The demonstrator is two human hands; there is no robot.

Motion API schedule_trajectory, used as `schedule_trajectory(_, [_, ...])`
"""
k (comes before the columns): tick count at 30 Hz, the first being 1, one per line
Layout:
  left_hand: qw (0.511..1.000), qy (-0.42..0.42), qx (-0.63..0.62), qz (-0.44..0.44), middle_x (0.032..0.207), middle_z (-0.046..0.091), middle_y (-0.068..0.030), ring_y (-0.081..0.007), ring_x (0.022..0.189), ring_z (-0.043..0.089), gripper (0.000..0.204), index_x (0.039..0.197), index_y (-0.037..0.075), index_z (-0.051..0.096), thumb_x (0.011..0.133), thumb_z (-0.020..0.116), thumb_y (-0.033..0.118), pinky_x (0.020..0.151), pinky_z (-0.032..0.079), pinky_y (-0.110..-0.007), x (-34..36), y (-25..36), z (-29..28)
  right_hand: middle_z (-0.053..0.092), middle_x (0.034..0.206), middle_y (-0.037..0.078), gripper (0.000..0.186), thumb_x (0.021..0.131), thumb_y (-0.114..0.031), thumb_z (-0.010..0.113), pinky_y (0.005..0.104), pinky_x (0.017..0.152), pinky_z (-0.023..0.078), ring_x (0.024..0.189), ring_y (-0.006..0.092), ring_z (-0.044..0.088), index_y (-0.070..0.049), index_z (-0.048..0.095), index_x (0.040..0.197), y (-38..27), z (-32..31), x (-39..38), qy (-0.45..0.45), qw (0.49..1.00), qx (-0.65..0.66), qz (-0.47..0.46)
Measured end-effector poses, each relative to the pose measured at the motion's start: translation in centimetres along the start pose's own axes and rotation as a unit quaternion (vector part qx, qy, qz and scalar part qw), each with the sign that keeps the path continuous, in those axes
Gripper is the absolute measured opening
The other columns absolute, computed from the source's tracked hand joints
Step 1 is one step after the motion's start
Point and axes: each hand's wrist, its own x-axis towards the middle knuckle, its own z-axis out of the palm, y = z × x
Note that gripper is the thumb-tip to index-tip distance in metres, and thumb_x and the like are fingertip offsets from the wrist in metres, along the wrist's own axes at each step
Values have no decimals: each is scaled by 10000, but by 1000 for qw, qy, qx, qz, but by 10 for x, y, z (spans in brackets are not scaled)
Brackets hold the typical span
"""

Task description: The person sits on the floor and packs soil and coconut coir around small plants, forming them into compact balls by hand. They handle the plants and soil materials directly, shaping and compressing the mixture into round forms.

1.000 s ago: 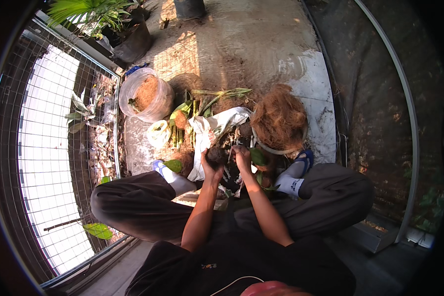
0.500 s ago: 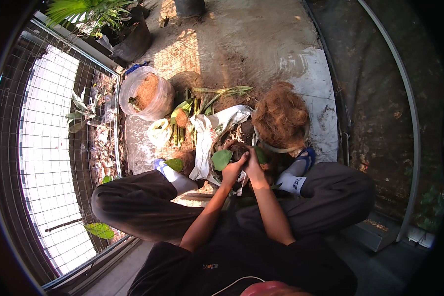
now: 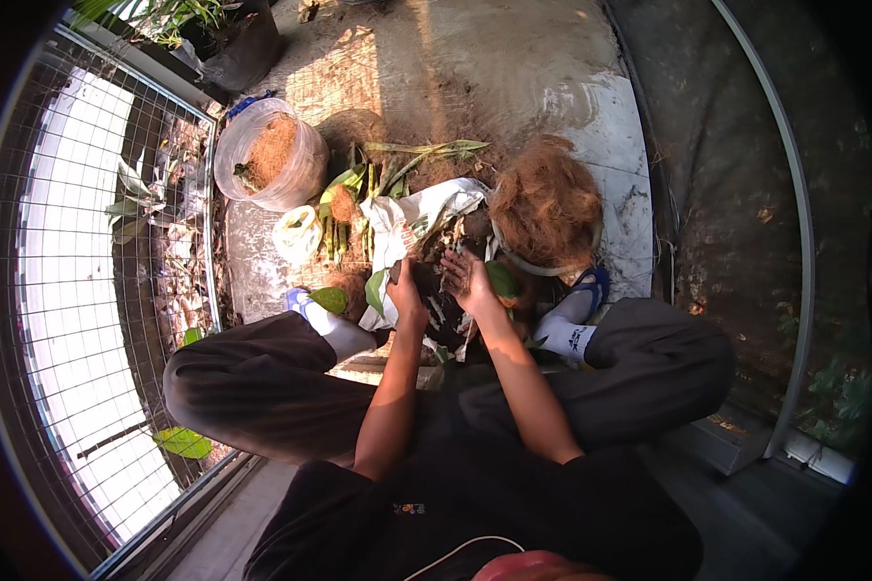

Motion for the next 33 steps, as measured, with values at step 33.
schedule_trajectory(33, [974,-78,-207,-36,1087,650,-105,-265,1028,596,366,1122,72,597,882,596,347,933,431,-411,13,72,-10,323,1473,195,910,733,-252,758,512,1143,291,1369,413,300,-86,282,1490,28,30,78,32,466,-817,-338])
